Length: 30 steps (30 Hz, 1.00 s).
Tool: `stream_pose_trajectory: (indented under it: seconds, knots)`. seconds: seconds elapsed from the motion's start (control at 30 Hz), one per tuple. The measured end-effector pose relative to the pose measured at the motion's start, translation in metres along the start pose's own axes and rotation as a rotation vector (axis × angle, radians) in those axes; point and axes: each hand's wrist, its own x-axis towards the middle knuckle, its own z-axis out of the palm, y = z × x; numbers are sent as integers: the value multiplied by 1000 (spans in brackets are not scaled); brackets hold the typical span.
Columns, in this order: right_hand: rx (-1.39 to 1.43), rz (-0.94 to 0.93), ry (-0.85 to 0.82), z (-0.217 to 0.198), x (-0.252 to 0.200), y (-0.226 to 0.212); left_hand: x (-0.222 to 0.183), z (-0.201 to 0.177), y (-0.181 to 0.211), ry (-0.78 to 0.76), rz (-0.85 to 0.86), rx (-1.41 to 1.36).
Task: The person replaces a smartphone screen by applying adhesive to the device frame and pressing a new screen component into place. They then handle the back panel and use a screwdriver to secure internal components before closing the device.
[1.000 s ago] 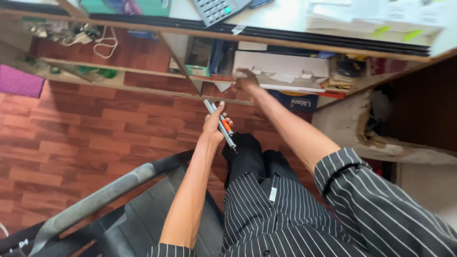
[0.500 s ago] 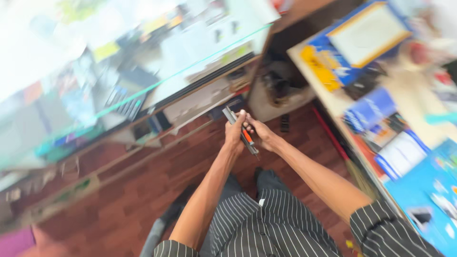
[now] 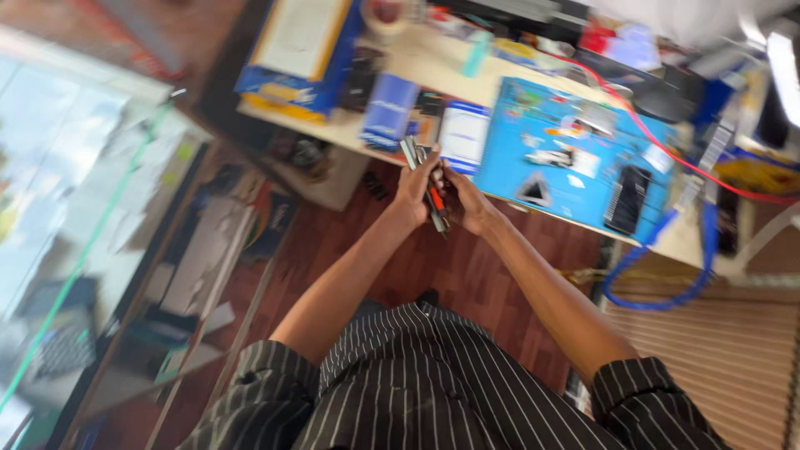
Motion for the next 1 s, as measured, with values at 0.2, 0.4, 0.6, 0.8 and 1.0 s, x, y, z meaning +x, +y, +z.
stream_pose_trajectory:
  seconds: [0.2,0.4,0.6,0.8,1.0]
  knots:
    - [14,-34,53,-33,-84,-38,29,55,-60,-20,-68,-28]
    - [152,-64,231,-39,-110,-48,65,82,-83,-37,-34,-47]
    - [531,-246,490,-87,-87,-63,96,112,-109,-164,-65,-11]
    - [220,-342,426,-181,-68,-80,142,153,-129,-136,-245,-43]
    - [-1338,-489,1323,-263,-126,-105,178,164,-150,-176,-498,245]
